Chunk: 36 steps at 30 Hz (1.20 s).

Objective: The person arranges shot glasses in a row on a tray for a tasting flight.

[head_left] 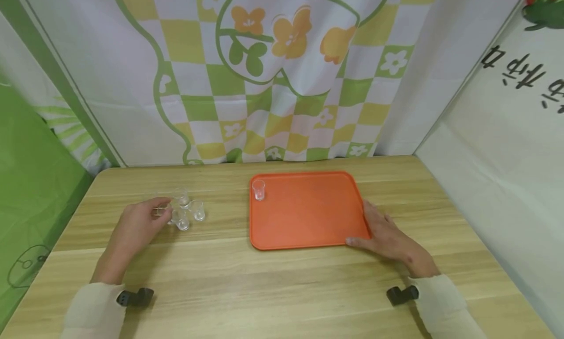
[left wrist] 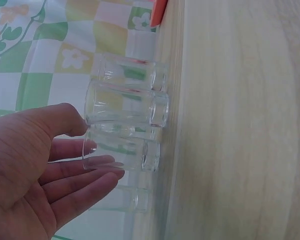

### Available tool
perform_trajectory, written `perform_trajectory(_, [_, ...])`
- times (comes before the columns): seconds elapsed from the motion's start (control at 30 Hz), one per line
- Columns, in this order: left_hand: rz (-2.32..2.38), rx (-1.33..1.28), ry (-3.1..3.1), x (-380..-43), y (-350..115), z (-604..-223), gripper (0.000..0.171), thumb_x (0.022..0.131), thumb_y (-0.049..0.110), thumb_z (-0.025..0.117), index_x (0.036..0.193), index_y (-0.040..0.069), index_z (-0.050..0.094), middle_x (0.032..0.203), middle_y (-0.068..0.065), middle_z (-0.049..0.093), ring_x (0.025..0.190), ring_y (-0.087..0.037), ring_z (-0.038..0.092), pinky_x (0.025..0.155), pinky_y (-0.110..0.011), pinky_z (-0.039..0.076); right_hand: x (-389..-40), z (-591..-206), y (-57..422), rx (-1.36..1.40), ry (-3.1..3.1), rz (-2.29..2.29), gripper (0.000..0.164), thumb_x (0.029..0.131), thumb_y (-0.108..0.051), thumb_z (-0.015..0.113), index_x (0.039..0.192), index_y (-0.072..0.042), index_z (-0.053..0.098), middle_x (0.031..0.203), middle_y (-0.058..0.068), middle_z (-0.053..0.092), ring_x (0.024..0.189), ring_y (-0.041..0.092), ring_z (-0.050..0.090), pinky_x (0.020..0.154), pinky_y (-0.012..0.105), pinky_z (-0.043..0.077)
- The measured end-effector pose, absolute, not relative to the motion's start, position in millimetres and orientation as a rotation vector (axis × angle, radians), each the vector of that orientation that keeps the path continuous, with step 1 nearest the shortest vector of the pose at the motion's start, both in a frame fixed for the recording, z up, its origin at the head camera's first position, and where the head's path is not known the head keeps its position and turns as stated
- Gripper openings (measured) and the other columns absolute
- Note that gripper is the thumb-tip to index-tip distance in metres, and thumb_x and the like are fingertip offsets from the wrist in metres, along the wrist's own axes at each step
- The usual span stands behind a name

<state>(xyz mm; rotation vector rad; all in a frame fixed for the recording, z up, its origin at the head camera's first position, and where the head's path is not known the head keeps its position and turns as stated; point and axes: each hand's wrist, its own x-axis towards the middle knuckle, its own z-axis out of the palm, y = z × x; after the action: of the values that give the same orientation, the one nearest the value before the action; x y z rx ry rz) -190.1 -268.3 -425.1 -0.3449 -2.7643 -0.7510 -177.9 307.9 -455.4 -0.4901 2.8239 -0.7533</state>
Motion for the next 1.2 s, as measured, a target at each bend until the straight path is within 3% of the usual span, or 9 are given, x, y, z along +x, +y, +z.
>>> perform_trajectory(0.4, [-0.798, -0.356, -2.755, -186.4, -271.5, -428.2, 0.034, 0.101, 0.016, 0.064, 0.122, -0.01, 0.068, 0.102, -0.029, 0.072, 0.08, -0.042, 0.074, 0.075, -0.058, 0.059, -178.8, -455.5, 307.9, -0.504, 2.832, -0.75, 0.116, 0.093, -0.055, 0.071, 0.162, 0.005, 0.0, 0.167, 0.028, 0.006, 0.151, 0.051, 0.008, 0.114, 0.075, 0.007])
perform_trajectory(1.2, [-0.797, -0.375, -2.803, -182.9, -277.2, -427.0, 0.039, 0.103, 0.02, 0.061, 0.127, -0.011, 0.065, 0.112, -0.033, 0.068, 0.081, -0.043, 0.074, 0.077, -0.06, 0.058, -178.6, -456.8, 308.3, -0.51, 2.84, -0.765, 0.115, 0.093, -0.055, 0.072, 0.162, 0.004, 0.001, 0.167, 0.028, 0.008, 0.151, 0.051, 0.009, 0.112, 0.077, 0.008])
